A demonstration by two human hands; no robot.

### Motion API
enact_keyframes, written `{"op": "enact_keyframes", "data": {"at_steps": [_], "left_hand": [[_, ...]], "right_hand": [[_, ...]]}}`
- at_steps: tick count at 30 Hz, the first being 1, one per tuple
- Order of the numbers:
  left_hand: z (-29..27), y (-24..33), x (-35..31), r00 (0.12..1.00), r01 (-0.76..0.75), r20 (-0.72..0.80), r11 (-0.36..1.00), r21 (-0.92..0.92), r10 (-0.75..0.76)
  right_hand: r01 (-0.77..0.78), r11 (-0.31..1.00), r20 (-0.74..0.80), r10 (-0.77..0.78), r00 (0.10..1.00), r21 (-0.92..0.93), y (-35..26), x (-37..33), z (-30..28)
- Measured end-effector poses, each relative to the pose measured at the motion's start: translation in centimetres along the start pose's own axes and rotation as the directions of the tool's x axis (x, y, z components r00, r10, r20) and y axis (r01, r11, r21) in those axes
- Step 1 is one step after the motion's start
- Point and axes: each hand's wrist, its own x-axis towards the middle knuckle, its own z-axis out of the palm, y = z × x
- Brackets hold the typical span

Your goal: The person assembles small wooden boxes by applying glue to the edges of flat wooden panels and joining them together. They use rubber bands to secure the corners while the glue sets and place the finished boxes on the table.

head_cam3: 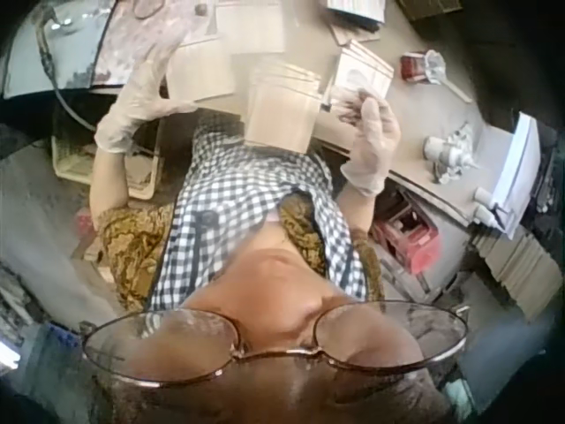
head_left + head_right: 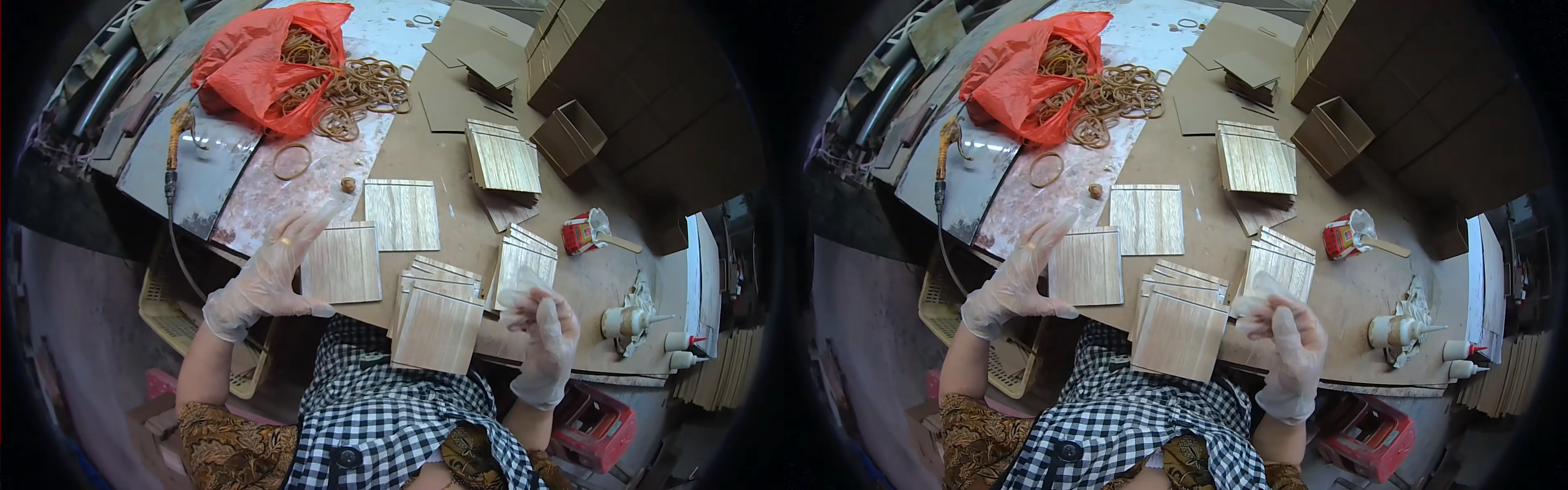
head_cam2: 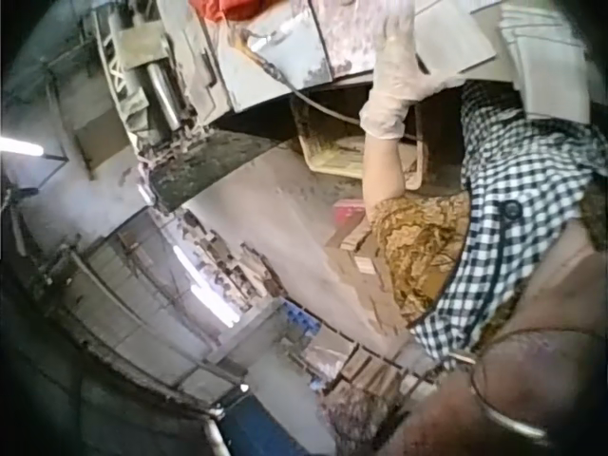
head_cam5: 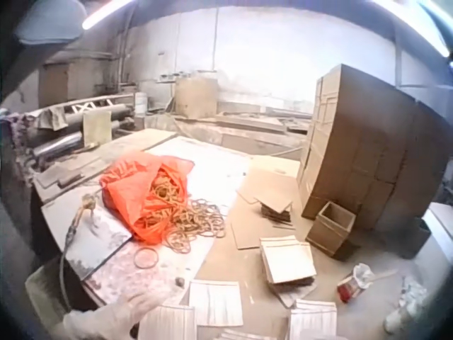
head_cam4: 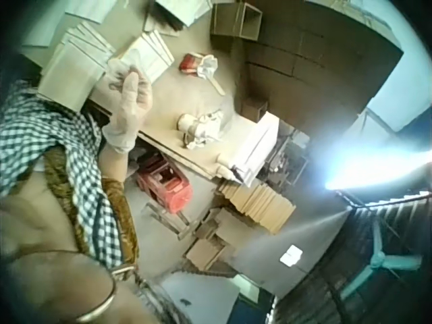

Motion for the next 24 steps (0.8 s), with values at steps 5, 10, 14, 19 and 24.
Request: {"op": "enact_keyframes", "data": {"at_steps": [5, 10, 14, 19, 24], "left_hand": [[-1.5, -0.2, 0.8, 0.994, 0.059, -0.080, 0.992, -0.115, -0.068], [0.9, -1.8, 0.5, 0.925, -0.004, -0.368, 0.968, -0.249, -0.091], [4.2, 0.0, -1.5, 0.760, 0.134, -0.582, 0.946, -0.294, -0.289], [6.7, 4.3, -5.0, 0.656, 0.296, -0.649, 0.922, -0.249, -0.386], [7.6, 5.5, -6.0, 0.764, 0.362, -0.503, 0.914, -0.184, -0.404]], "right_hand": [[0.351, 0.800, 0.239, -0.265, 0.934, -0.486, -3.9, 8.1, 5.3], [0.596, 0.201, 0.531, -0.298, 0.793, -0.778, -2.3, 20.5, 12.6], [0.340, -0.120, 0.355, -0.138, 0.925, -0.933, 0.5, 27.0, 18.1], [0.155, -0.144, 0.122, 0.210, 0.970, -0.977, 0.4, 30.6, 20.7], [0.200, -0.261, 0.131, 0.260, 0.957, -0.944, 1.6, 34.8, 20.1]]}}
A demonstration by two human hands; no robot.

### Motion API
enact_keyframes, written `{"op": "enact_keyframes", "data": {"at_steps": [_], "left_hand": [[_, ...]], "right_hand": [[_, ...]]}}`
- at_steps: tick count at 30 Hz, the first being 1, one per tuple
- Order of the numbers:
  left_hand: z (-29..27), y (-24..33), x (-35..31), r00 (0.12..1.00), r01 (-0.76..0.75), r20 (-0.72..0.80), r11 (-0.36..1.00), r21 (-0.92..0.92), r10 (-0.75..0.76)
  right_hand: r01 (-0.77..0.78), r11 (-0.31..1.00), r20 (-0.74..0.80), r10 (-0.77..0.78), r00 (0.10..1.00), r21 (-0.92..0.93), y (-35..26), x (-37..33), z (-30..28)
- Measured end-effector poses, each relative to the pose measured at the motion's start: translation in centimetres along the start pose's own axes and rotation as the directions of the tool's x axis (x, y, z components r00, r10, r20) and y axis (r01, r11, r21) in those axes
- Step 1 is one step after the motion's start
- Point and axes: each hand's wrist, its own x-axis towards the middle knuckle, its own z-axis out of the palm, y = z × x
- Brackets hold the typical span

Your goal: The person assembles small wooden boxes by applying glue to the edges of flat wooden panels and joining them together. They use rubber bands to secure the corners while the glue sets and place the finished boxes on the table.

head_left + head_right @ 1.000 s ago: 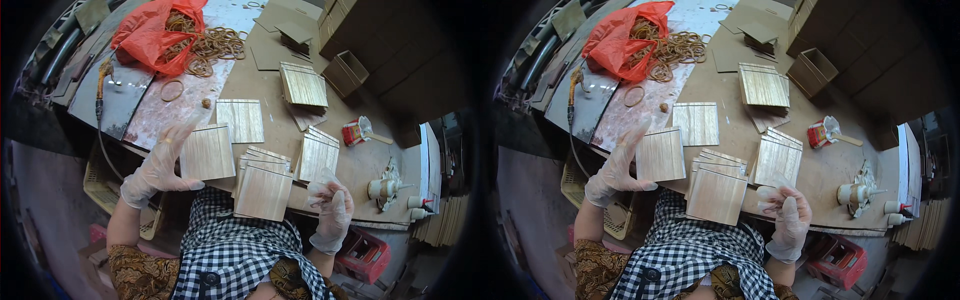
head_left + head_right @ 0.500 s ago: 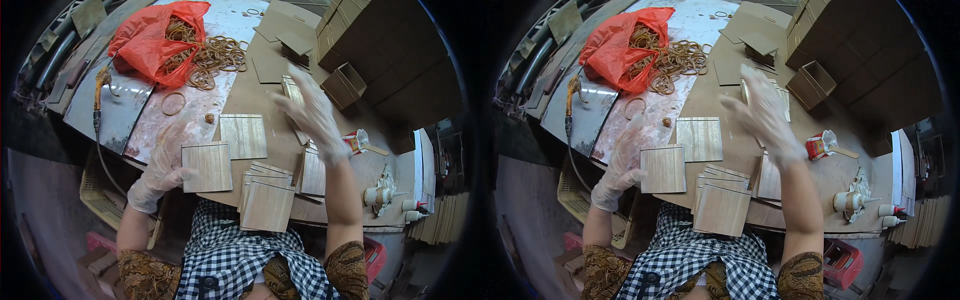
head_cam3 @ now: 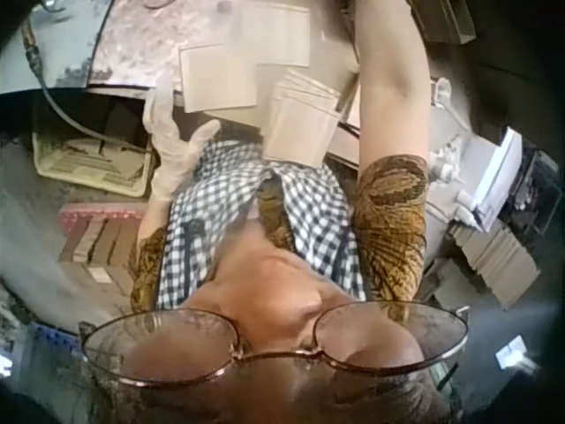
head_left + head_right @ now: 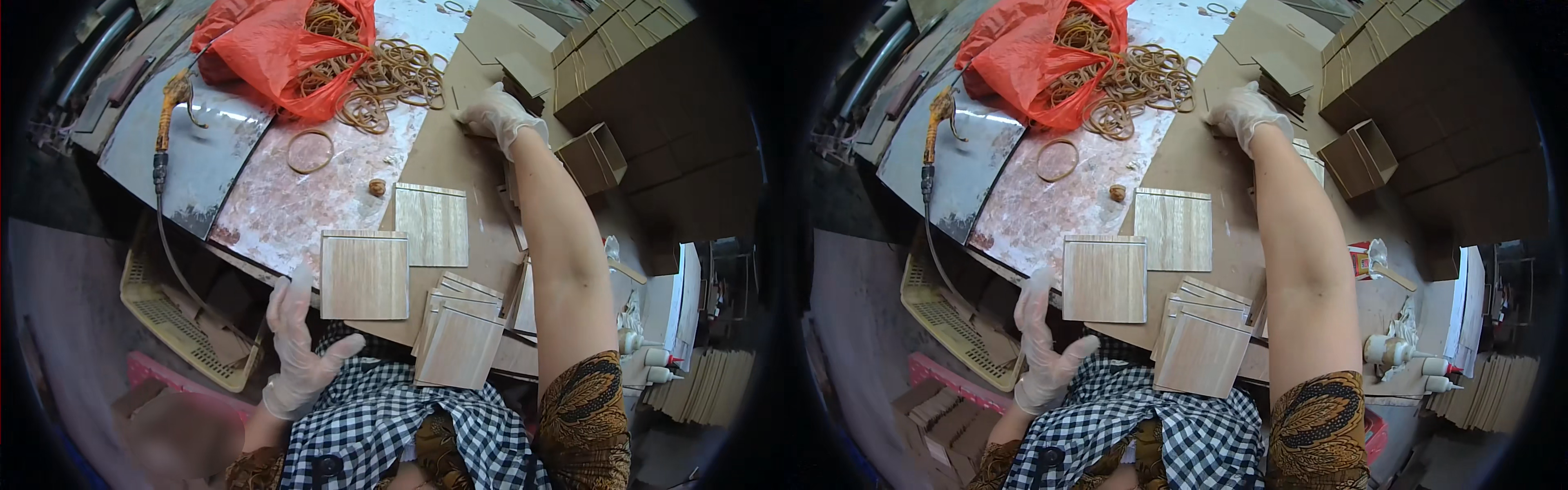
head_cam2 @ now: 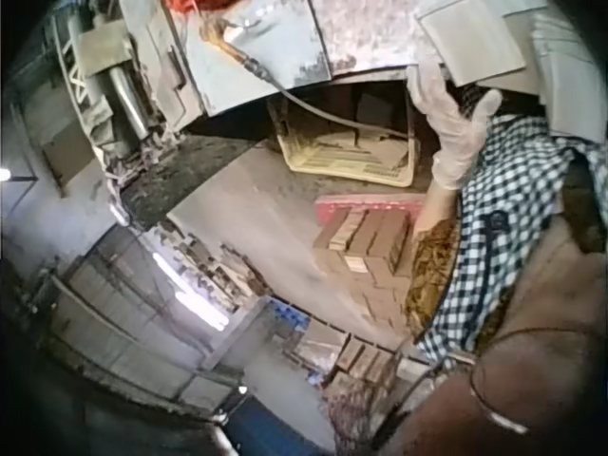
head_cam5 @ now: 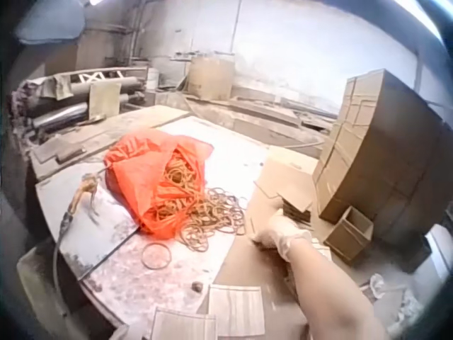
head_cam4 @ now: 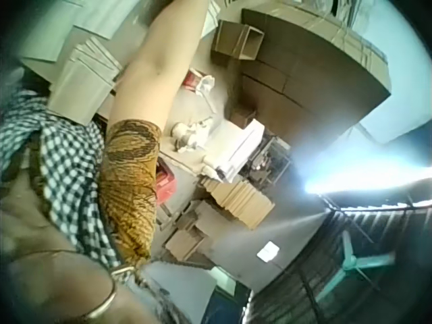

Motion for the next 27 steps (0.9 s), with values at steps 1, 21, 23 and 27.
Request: {"op": "enact_keyframes", "data": {"at_steps": [1, 21, 23, 27], "left_hand": [[0.2, 0.3, 0.3, 1.000, -0.010, 0.019, 1.000, 0.028, 0.010], [0.2, -0.6, 1.2, 0.998, 0.017, 0.053, 0.985, 0.174, -0.027], [-0.6, -0.2, 1.9, 0.994, 0.044, 0.086, 0.962, 0.270, -0.070], [-2.3, 0.0, 5.4, 0.977, -0.152, 0.177, 0.966, 0.210, 0.115]], "right_hand": [[0.019, 1.000, 0.011, -0.019, 1.000, 0.004, 0.0, 0.3, -0.2], [0.649, 0.625, -0.706, -0.211, 0.676, 0.434, 1.5, -15.4, -2.8], [0.643, 0.473, -0.602, -0.260, 0.755, 0.603, 1.6, -17.1, -0.7], [0.568, 0.623, -0.527, -0.278, 0.803, 0.537, 2.0, -20.5, 0.1]]}}
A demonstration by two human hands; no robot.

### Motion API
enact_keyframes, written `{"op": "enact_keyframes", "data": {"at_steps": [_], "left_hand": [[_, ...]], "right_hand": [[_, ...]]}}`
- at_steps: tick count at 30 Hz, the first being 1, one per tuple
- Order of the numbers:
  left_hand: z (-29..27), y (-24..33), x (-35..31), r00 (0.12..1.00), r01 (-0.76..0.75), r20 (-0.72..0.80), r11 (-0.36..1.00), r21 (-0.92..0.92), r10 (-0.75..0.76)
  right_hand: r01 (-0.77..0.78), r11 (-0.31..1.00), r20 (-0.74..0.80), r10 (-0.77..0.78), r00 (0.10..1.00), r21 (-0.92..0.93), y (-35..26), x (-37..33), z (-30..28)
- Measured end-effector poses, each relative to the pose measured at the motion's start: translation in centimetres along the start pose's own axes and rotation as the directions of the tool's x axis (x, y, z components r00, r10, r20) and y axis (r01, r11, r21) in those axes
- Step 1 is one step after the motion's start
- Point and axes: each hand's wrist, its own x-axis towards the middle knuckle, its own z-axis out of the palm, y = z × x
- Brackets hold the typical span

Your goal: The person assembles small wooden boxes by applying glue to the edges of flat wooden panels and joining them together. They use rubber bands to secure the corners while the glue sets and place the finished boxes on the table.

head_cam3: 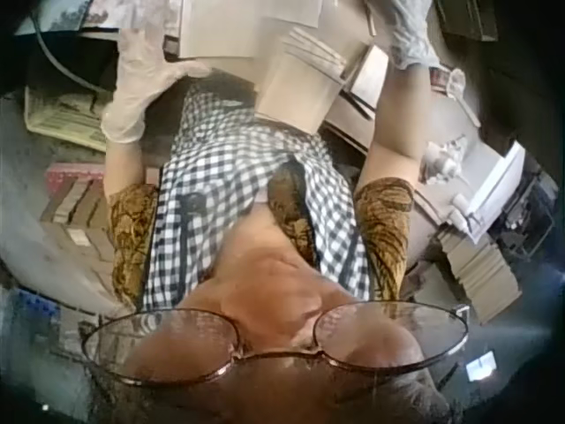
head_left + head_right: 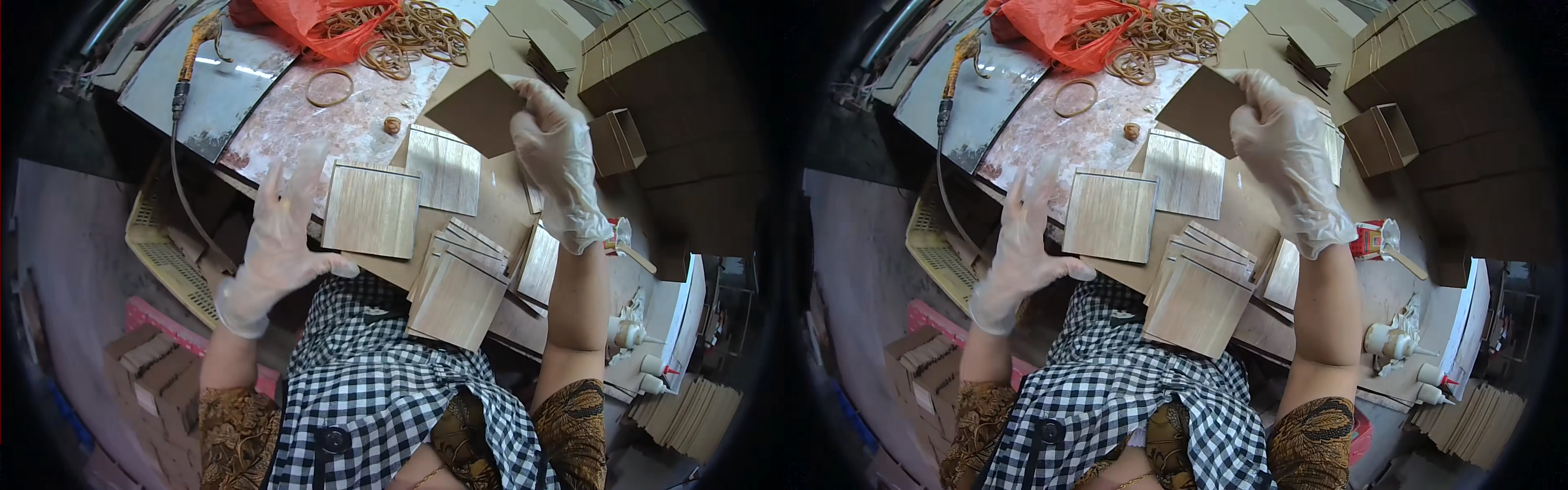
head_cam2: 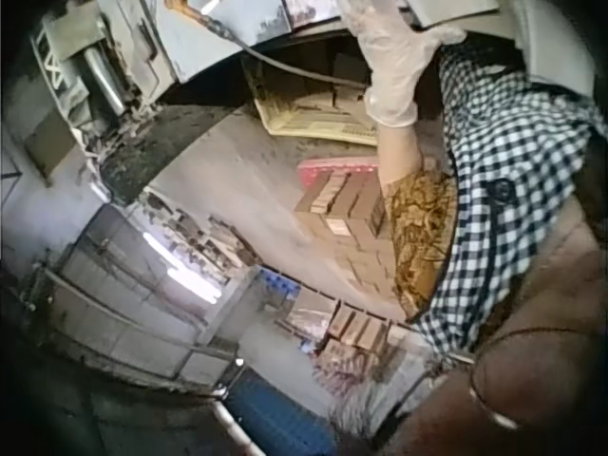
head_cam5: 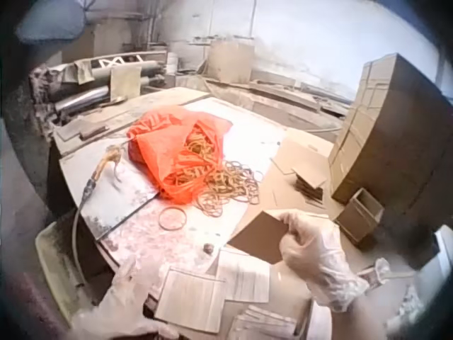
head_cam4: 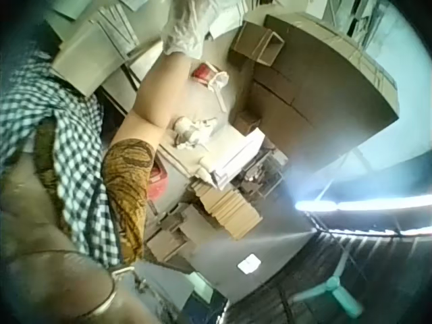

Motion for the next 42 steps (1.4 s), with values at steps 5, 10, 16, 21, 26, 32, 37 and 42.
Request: {"op": "enact_keyframes", "data": {"at_steps": [5, 10, 16, 21, 26, 32, 37, 42], "left_hand": [[-1.1, -0.9, 3.2, 0.938, 0.041, 0.348, 0.996, -0.079, -0.011], [-1.4, -1.2, 3.5, 0.932, -0.105, 0.325, 0.979, -0.177, 0.158], [-1.4, -2.6, 3.0, 0.948, -0.063, 0.302, 0.988, -0.142, 0.104], [-1.0, -4.6, 3.1, 0.942, -0.066, 0.310, 0.979, -0.193, 0.125], [-2.2, -2.9, 4.5, 0.945, -0.192, 0.258, 0.979, -0.065, 0.203], [-1.7, -2.8, 9.9, 0.947, -0.278, 0.175, 0.960, 0.023, 0.270], [3.4, -4.0, 13.1, 0.983, -0.179, -0.014, 0.972, 0.149, 0.184], [3.7, -5.3, 15.3, 0.984, -0.171, -0.028, 0.976, 0.133, 0.177]], "right_hand": [[0.200, 0.965, 0.080, -0.189, 0.979, -0.171, 1.9, -0.8, 1.4], [0.240, 0.965, 0.087, -0.231, 0.969, -0.105, 3.4, -1.0, 2.3], [0.245, 0.968, 0.062, -0.241, 0.968, -0.053, 4.1, -0.6, 2.6], [0.239, 0.970, 0.075, -0.235, 0.969, -0.049, 3.9, -0.1, 2.7], [0.273, 0.959, 0.054, -0.270, 0.961, -0.070, 3.4, 0.0, 2.9], [0.315, 0.946, 0.059, -0.311, 0.949, -0.081, 3.6, -0.1, 3.1], [0.356, 0.929, 0.069, -0.351, 0.934, -0.096, 3.6, -0.1, 3.1], [0.377, 0.921, 0.068, -0.371, 0.926, -0.103, 3.7, -0.2, 3.0]]}}
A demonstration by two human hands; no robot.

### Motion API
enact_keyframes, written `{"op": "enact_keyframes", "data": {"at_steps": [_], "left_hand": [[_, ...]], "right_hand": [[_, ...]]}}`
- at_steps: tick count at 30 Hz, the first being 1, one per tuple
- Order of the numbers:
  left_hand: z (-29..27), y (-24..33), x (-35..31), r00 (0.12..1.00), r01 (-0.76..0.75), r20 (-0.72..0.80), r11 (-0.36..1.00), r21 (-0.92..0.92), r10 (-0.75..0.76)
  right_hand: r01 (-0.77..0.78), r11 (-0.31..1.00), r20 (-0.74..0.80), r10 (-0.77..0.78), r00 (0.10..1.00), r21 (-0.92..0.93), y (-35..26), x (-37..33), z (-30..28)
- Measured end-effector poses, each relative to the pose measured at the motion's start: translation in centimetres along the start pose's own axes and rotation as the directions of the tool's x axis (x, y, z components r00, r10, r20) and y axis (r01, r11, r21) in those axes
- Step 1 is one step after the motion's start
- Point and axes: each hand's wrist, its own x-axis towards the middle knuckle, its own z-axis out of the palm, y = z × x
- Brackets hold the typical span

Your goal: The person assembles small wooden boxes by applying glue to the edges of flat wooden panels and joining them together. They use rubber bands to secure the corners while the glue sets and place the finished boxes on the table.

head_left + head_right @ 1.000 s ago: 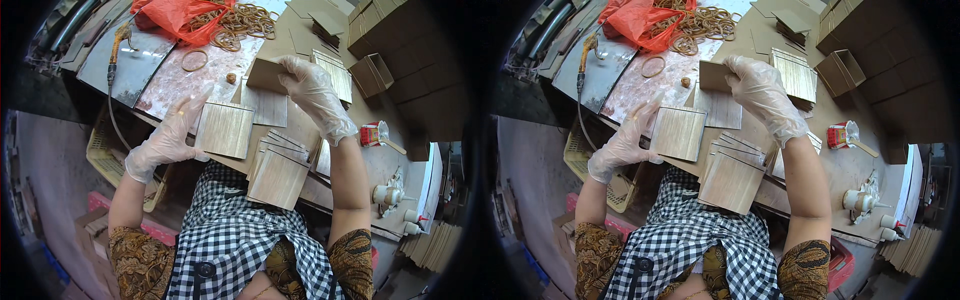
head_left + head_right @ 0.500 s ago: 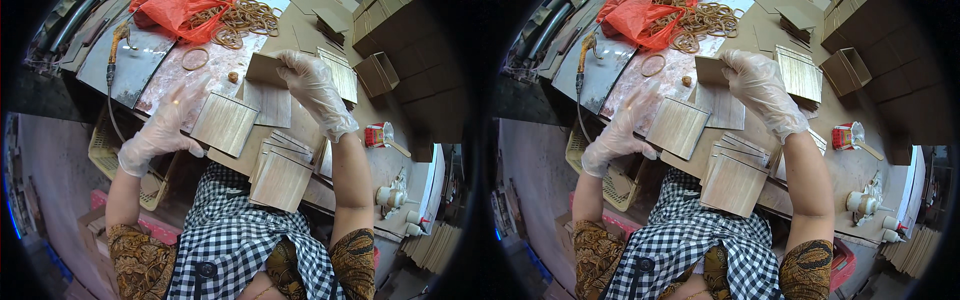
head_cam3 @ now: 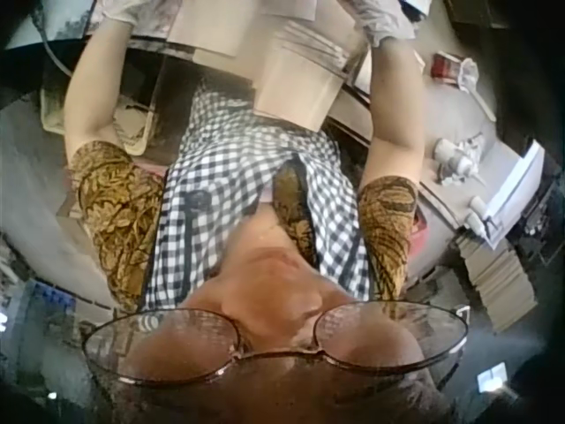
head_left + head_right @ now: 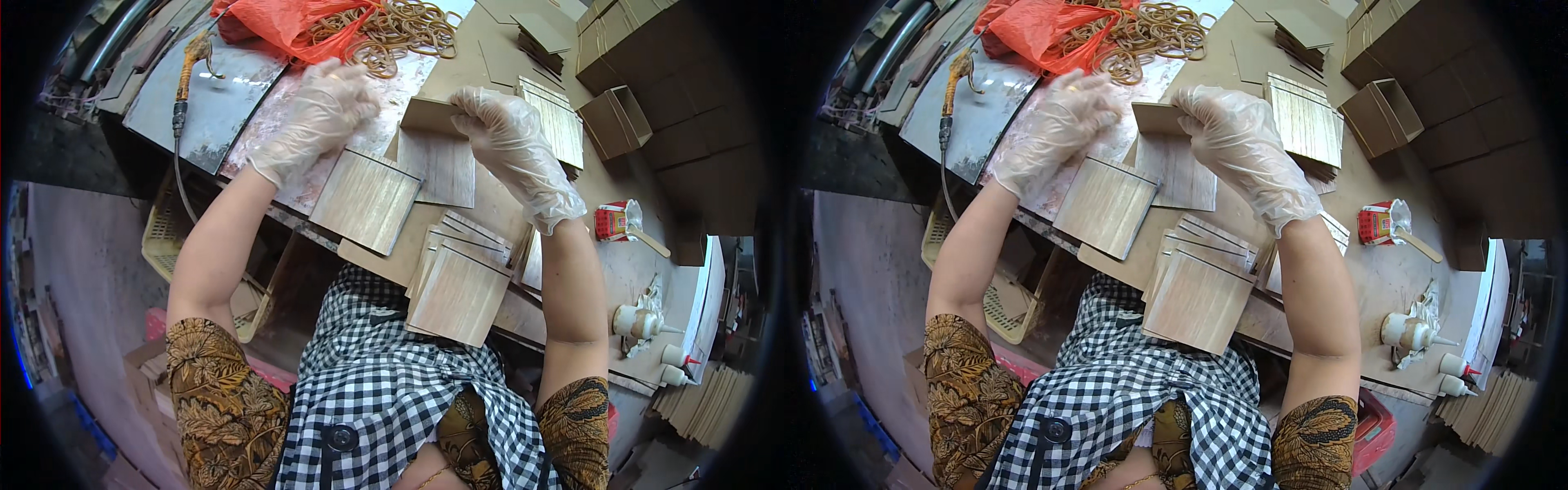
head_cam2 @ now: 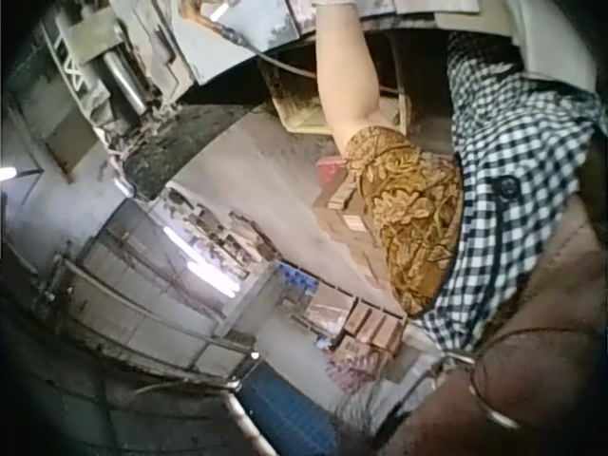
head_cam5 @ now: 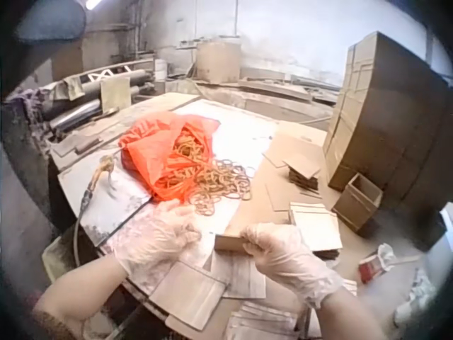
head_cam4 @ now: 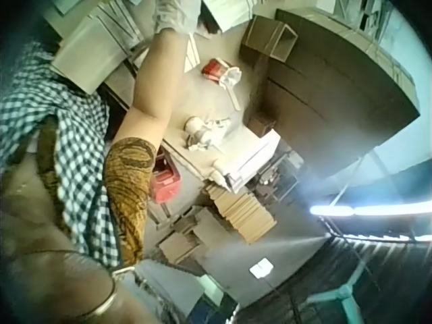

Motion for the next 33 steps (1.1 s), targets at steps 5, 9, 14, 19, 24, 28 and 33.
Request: {"op": "enact_keyframes", "data": {"at_steps": [5, 9, 14, 19, 24, 28, 33], "left_hand": [[-1.4, -3.7, -1.1, 0.995, 0.011, -0.099, 0.994, 0.111, 0.000], [-5.2, -0.6, -5.1, 0.998, -0.049, -0.040, 0.998, 0.037, 0.050], [-7.2, 3.8, -7.9, 0.934, -0.103, 0.327, 0.985, -0.142, 0.144], [-7.3, 4.6, -7.0, 0.832, 0.114, 0.555, 0.978, -0.177, 0.003], [-6.2, 4.3, -6.7, 0.845, 0.030, 0.530, 0.986, -0.165, 0.063], [-6.6, 4.7, -6.3, 0.813, 0.089, 0.580, 0.978, -0.189, 0.038], [-7.8, 4.4, -5.7, 0.805, 0.092, 0.589, 0.965, -0.245, 0.073]], "right_hand": [[-0.004, 1.000, 0.008, 0.004, 1.000, 0.010, -0.2, 0.0, 0.1], [0.003, 0.999, -0.027, -0.002, 1.000, 0.036, -0.3, 0.4, 0.4], [-0.027, 0.999, -0.008, 0.026, 1.000, -0.019, 0.1, 0.5, 0.5], [-0.067, 0.997, 0.007, 0.067, 0.998, 0.032, 0.1, 0.9, 0.3], [-0.149, 0.985, 0.048, 0.145, 0.988, 0.090, 0.5, 1.2, 0.2], [-0.207, 0.972, 0.099, 0.196, 0.976, 0.114, 0.4, 1.5, -0.8], [-0.243, 0.950, 0.107, 0.226, 0.968, 0.197, 1.1, 1.2, -1.0]]}}
